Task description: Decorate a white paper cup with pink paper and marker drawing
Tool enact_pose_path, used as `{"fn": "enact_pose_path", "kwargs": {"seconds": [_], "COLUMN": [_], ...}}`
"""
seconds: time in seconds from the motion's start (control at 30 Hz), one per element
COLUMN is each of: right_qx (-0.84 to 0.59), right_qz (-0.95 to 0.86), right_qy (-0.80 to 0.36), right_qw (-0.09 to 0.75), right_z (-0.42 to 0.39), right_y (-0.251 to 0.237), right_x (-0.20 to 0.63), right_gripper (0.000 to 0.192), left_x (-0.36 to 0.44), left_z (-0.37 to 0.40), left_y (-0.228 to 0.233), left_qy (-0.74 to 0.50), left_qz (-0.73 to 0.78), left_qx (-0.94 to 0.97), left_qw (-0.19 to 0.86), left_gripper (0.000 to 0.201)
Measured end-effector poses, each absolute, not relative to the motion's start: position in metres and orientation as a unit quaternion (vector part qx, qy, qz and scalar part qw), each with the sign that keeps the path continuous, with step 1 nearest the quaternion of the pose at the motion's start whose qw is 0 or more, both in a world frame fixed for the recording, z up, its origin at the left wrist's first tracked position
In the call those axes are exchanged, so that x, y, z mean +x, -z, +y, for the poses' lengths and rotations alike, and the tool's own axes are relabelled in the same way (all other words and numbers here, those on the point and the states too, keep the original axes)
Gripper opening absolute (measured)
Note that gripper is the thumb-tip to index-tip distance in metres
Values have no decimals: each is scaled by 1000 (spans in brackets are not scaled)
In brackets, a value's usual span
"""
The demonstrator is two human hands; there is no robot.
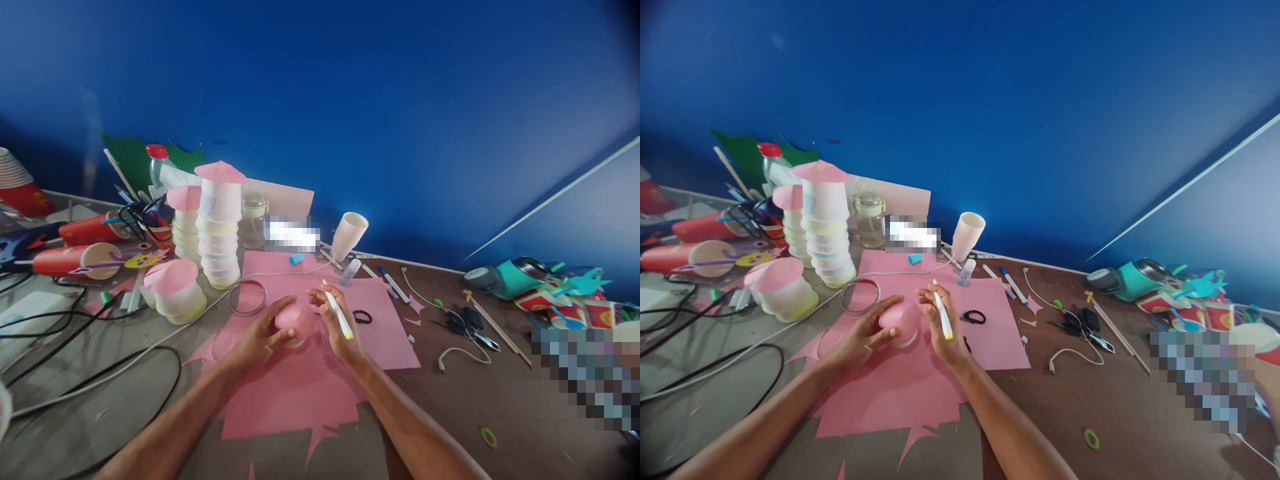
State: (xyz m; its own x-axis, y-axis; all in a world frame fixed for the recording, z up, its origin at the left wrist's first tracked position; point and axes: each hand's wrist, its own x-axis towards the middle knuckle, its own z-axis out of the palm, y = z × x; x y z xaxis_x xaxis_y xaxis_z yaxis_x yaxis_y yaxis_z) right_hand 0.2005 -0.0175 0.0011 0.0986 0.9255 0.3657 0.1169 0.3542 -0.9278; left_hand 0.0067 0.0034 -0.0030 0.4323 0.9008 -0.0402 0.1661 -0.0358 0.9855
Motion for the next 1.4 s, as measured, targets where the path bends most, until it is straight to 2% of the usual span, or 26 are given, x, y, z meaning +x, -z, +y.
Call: {"fn": "enact_pose_path", "kwargs": {"seconds": [0.1, 0.23, 0.3, 0.4, 0.53, 0.7, 1.07, 1.3, 1.4], "right_qx": [-450, -462, -453, -442, -422, -427, -467, -469, -477], "right_qz": [-575, -567, -583, -653, -751, -783, -784, -792, -787], "right_qy": [-387, -409, -414, -355, -233, -209, -132, -31, 38], "right_qw": [563, 546, 533, 503, 452, 402, 387, 390, 389], "right_z": [-15, -12, -12, -14, -18, -21, -30, -32, -33], "right_y": [4, 12, 15, 15, 12, 8, 15, 16, 21], "right_x": [201, 205, 208, 212, 216, 213, 203, 194, 189], "right_gripper": [39, 28, 30, 44, 58, 59, 65, 69, 69], "left_x": [6, 6, 6, 5, 3, 2, 0, 2, 5], "left_z": [5, 6, 6, 6, 8, 7, 2, -2, -4], "left_y": [2, 2, 2, 5, 11, 4, -8, 3, 10], "left_qy": [-332, -346, -345, -344, -362, -350, -347, -378, -402], "left_qz": [419, 406, 400, 400, 426, 432, 409, 427, 428], "left_qx": [646, 646, 635, 622, 619, 608, 649, 686, 700], "left_qw": [545, 546, 564, 579, 551, 566, 540, 453, 405], "left_gripper": [64, 64, 65, 70, 77, 79, 68, 79, 78]}}
